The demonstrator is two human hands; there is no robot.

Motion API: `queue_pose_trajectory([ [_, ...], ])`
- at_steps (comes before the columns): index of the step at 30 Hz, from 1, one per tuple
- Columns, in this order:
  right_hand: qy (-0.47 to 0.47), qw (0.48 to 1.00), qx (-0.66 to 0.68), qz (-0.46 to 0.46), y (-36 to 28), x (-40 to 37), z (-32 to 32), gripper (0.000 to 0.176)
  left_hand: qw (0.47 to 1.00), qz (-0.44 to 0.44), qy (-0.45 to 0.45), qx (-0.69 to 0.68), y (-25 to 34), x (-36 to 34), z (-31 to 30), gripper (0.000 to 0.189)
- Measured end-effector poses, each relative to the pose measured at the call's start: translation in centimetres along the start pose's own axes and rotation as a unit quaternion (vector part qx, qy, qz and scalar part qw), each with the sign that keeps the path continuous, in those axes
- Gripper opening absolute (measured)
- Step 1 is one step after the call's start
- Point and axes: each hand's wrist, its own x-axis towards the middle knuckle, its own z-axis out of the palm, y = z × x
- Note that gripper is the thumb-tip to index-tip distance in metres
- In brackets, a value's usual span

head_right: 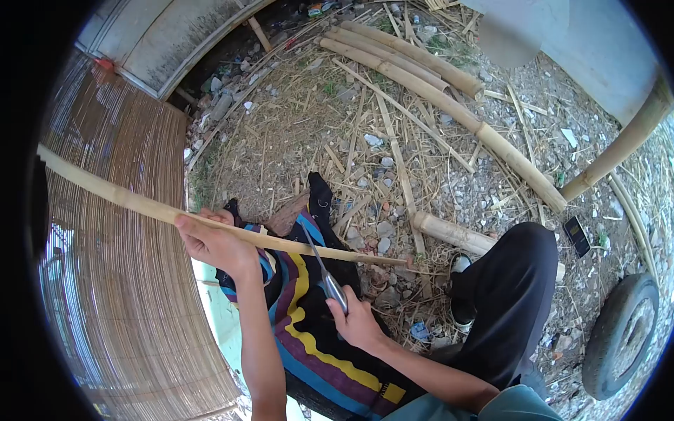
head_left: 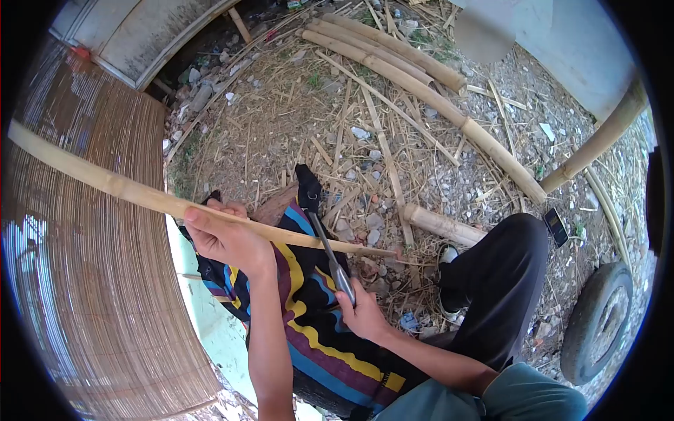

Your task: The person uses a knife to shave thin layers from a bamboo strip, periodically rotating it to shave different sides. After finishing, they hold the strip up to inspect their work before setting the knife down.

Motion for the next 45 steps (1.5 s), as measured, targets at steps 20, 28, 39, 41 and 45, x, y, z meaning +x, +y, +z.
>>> queue_pose_trajectory([
  [20, 0.026, 0.997, -0.064, -0.022, 3.6, 1.3, 0.4, 0.036, 0.997, -0.028, 0.050, 0.050, -0.4, 1.2, -1.3, 0.048],
  [28, 0.080, 0.959, -0.065, 0.262, 14.9, 0.7, -5.4, 0.041, 0.996, -0.026, 0.061, 0.063, -0.8, 1.2, -0.7, 0.049],
  [39, 0.037, 0.998, -0.056, -0.010, 7.1, 2.7, 0.3, 0.035, 0.993, -0.008, 0.077, 0.084, -1.4, 2.2, -2.7, 0.049],
  [41, 0.089, 0.990, -0.100, 0.048, 13.3, 2.6, -0.9, 0.037, 0.988, -0.020, 0.114, 0.100, -1.2, 2.2, -3.2, 0.050],
  [45, 0.113, 0.937, -0.240, 0.228, 25.8, 1.4, -6.9, 0.050, 0.983, -0.013, 0.133, 0.122, -1.8, 2.9, -4.2, 0.047],
])
